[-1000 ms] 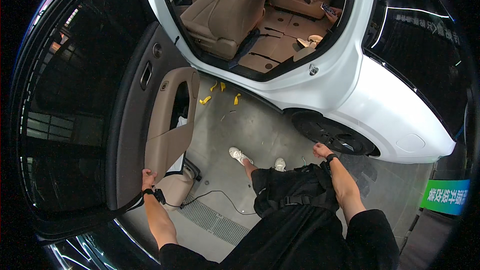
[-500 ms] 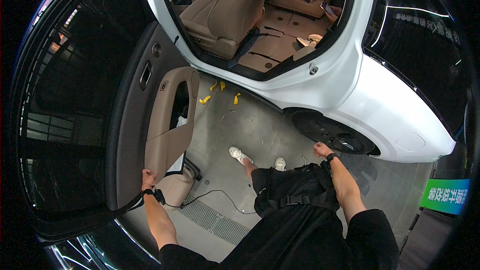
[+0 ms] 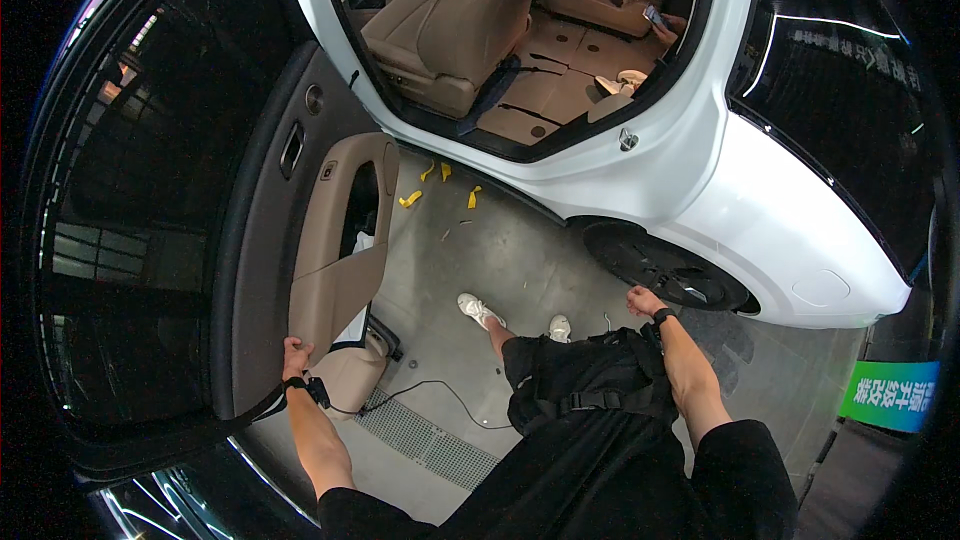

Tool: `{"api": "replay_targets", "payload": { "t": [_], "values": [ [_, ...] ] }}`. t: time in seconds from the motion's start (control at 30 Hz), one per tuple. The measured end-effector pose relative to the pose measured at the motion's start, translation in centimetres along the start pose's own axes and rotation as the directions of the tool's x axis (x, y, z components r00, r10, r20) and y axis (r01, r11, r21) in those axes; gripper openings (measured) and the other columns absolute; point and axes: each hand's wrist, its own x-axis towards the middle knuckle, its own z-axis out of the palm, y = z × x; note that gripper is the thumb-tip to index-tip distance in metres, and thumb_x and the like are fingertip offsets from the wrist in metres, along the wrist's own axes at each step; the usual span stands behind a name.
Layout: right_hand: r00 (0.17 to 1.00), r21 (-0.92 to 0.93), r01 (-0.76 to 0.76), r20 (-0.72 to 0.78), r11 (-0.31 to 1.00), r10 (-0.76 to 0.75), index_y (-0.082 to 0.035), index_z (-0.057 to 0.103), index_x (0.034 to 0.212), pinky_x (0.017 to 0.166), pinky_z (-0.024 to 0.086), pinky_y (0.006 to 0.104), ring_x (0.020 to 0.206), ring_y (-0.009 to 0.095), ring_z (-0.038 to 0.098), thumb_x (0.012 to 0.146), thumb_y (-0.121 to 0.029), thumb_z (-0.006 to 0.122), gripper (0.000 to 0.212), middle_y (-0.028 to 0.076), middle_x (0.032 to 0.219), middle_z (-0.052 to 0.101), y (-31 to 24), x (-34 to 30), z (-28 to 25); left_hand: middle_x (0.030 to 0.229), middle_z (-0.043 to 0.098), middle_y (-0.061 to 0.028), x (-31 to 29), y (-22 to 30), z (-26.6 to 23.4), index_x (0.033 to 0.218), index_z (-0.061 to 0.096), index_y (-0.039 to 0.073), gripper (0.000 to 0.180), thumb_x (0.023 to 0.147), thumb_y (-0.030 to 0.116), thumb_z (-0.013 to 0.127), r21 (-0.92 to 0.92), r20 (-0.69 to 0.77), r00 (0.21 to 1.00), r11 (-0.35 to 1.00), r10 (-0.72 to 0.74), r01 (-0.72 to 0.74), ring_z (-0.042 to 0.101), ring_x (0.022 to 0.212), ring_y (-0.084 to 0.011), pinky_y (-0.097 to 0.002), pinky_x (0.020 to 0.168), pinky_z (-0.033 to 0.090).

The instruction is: The person installs a black plastic window visor onto the upper edge of a white car's rear passenger door. They align the visor along the door frame, press it into place, and smooth it along the length to secure it.

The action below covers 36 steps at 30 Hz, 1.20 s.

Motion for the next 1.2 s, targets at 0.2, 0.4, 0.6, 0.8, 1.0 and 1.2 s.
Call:
{"api": "replay_targets", "payload": {
  "t": [0.2,0.4,0.6,0.8,1.0,1.2],
  "values": [
    [1.0,0.018,0.018,0.004,1.0,-0.018,-0.007,0.052,0.101,0.052,0.045,0.0295,0.064,0.013,0.059,0.088,-0.027,0.048,0.025,0.002,0.079,0.06,0.2,0.2,0.0,0.082,0.052,-0.0073,-0.8,0.7,-0.2,0.104,0.039,0.011,0.042,0.074,0.007,0.067,0.012,-0.006,1.0,1.0,-0.011,0.011,0.048,0.053,-0.0163,-0.0309,0.044,0.039],
    [1.0,0.024,0.022,-0.005,0.999,-0.021,-0.007,0.051,0.101,0.051,0.044,0.0288,0.062,0.013,0.058,0.088,-0.026,0.048,0.023,0.002,0.077,0.06,0.2,0.0,-0.1,0.084,0.052,-0.0076,-1.0,1.3,-0.1,0.104,0.039,0.011,0.04,0.076,0.01,0.068,0.047,0.001,1.0,0.999,-0.017,0.017,0.051,0.056,-0.018,-0.0323,0.049,0.043],
    [1.0,0.023,0.015,-0.005,1.0,-0.015,-0.007,0.052,0.102,0.052,0.044,0.0289,0.063,0.013,0.059,0.089,-0.027,0.048,0.025,0.002,0.078,0.06,-0.1,-0.2,0.0,0.079,0.051,-0.0067,-1.1,1.3,-0.2,0.104,0.038,0.011,0.042,0.076,0.011,0.068,0.031,0.005,1.0,0.999,-0.025,0.025,0.047,0.049,-0.0157,-0.0312,0.042,0.038],
    [1.0,-0.04,0.03,0.008,0.999,-0.03,-0.009,0.052,0.106,0.062,0.048,0.0313,0.073,0.015,0.06,0.087,-0.032,0.049,0.029,0.004,0.086,0.062,0.6,0.5,-0.1,0.077,0.05,-0.0062,-1.2,1.5,-0.2,0.105,0.037,0.011,0.043,0.075,0.012,0.069,0.004,0.014,0.999,0.999,-0.037,0.037,0.045,0.047,-0.0149,-0.0308,0.04,0.037],
    [0.999,-0.029,0.032,0.015,0.999,-0.031,-0.009,0.052,0.105,0.059,0.047,0.0303,0.072,0.015,0.06,0.087,-0.032,0.049,0.029,0.004,0.085,0.062,0.8,0.9,-0.1,0.077,0.05,-0.0058,-1.1,1.2,-0.2,0.104,0.038,0.012,0.043,0.074,0.01,0.07,-0.02,0.001,1.0,1.0,-0.013,0.013,0.045,0.047,-0.0147,-0.0308,0.041,0.037],
    [0.999,-0.017,0.052,0.005,0.998,-0.052,-0.008,0.051,0.104,0.056,0.046,0.0292,0.068,0.015,0.059,0.088,-0.031,0.048,0.028,0.004,0.081,0.061,0.3,0.2,0.0,0.073,0.049,-0.0055,-0.5,0.5,0.1,0.102,0.037,0.012,0.042,0.074,0.008,0.069,-0.021,-0.028,1.0,1.0,0.015,-0.015,0.045,0.046,-0.0143,-0.0313,0.04,0.036]
  ]
}}
